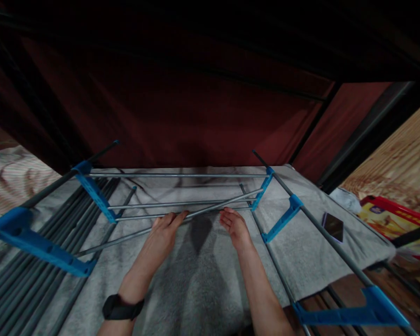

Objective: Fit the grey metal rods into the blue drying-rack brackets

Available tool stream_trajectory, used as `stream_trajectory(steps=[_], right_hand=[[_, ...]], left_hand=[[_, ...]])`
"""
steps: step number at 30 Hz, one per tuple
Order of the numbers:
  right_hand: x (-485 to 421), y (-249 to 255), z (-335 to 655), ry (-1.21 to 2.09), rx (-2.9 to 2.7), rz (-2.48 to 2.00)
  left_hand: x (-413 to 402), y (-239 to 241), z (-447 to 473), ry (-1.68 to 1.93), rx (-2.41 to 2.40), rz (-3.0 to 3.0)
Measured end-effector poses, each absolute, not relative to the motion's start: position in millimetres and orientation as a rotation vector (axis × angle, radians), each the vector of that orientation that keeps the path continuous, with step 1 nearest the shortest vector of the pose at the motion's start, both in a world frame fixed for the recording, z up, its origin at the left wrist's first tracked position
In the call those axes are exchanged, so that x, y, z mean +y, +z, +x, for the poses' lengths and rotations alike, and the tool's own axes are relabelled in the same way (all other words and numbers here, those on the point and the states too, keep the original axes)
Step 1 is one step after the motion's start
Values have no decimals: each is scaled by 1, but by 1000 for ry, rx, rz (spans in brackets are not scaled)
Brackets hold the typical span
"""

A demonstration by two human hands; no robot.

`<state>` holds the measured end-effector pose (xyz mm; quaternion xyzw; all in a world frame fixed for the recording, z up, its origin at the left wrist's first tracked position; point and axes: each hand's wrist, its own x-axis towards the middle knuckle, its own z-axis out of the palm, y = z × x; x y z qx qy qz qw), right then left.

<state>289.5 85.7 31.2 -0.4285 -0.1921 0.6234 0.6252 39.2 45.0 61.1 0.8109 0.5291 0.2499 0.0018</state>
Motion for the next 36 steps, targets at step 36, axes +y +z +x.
stream_trajectory(steps=[36], right_hand=[[93, 29, 311, 1249, -248, -928]], left_hand=[[55, 46, 18, 519, 1902, 2364]])
